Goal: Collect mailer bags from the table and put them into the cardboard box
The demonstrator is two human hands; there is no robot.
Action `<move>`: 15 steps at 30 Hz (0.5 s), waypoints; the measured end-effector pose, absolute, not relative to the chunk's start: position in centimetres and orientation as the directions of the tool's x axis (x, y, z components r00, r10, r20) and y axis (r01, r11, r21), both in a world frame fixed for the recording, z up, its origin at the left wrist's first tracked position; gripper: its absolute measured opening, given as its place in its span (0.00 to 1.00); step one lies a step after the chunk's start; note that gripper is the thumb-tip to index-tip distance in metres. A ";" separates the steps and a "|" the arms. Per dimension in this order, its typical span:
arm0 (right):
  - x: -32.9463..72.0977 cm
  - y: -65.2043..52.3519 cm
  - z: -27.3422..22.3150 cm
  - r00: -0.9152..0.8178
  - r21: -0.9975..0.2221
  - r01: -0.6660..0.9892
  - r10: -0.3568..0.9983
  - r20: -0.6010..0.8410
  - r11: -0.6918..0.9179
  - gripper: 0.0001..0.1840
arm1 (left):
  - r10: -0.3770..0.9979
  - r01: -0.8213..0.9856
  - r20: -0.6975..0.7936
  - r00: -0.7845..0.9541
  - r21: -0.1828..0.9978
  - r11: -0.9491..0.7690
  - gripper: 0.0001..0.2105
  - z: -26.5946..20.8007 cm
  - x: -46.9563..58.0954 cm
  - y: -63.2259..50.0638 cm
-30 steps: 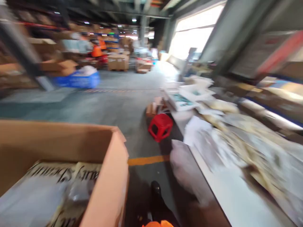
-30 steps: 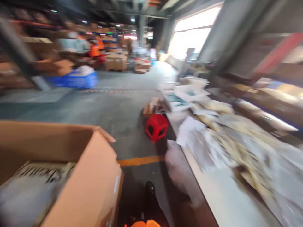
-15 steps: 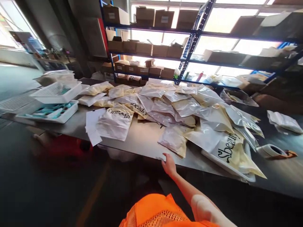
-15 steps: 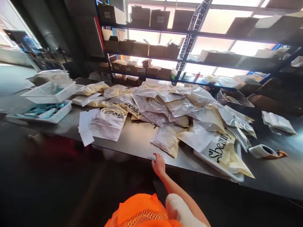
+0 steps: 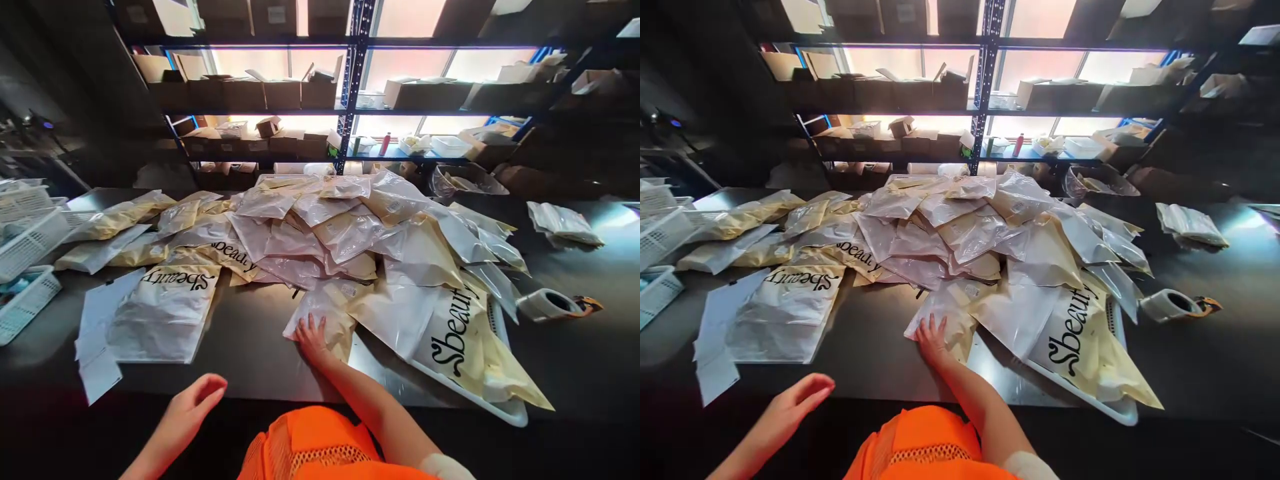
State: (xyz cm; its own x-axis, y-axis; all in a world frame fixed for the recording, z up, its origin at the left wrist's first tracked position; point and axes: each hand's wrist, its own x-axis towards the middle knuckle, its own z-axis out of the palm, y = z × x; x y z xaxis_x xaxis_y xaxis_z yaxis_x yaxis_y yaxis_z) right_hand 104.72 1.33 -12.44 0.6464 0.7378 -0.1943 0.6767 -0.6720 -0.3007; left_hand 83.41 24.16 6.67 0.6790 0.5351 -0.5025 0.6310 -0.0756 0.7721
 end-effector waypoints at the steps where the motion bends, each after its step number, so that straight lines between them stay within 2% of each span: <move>1: 105.0 1.3 -12.6 0.659 -0.311 0.664 0.729 -0.187 -0.680 0.21 | 0.473 0.687 -0.579 0.664 0.722 -0.082 0.14 5.2 86.7 23.0; 3: 105.1 0.3 -12.9 0.662 -0.345 0.651 0.728 -0.180 -0.677 0.17 | 0.468 0.754 -0.660 0.587 0.657 -0.020 0.09 2.1 93.2 20.5; 6: 104.3 -2.7 -13.8 0.627 -0.402 0.652 0.755 -0.192 -0.643 0.15 | 0.430 0.797 -0.717 0.549 0.604 -0.011 0.14 -2.3 100.9 17.3; 7: 103.9 -3.7 -14.4 0.612 -0.434 0.662 0.775 -0.157 -0.611 0.13 | 0.419 0.810 -0.733 0.535 0.586 -0.009 0.15 -3.5 102.7 16.5; 9: 103.1 -5.3 -15.7 0.609 -0.505 0.702 0.791 0.059 -0.502 0.12 | 0.381 0.833 -0.771 0.511 0.553 0.002 0.16 -5.7 105.5 15.1; 11: 102.4 -6.3 -16.7 0.629 -0.530 0.750 0.674 0.388 -0.395 0.07 | 0.346 0.854 -0.802 0.488 0.521 0.004 0.15 -7.5 107.3 14.1; 12: 102.2 -6.7 -16.9 0.637 -0.529 0.762 0.583 0.505 -0.374 0.07 | 0.342 0.861 -0.809 0.479 0.508 -0.005 0.15 -8.3 108.0 13.7; 13: 102.0 -7.1 -16.8 0.645 -0.530 0.762 0.502 0.576 -0.371 0.09 | 0.347 0.867 -0.810 0.473 0.498 -0.020 0.14 -9.0 108.5 13.5; 15: 102.0 -8.1 -15.9 0.689 -0.565 0.725 0.422 0.589 -0.394 0.08 | 0.368 0.870 -0.799 0.475 0.491 -0.057 0.13 -10.2 109.3 13.5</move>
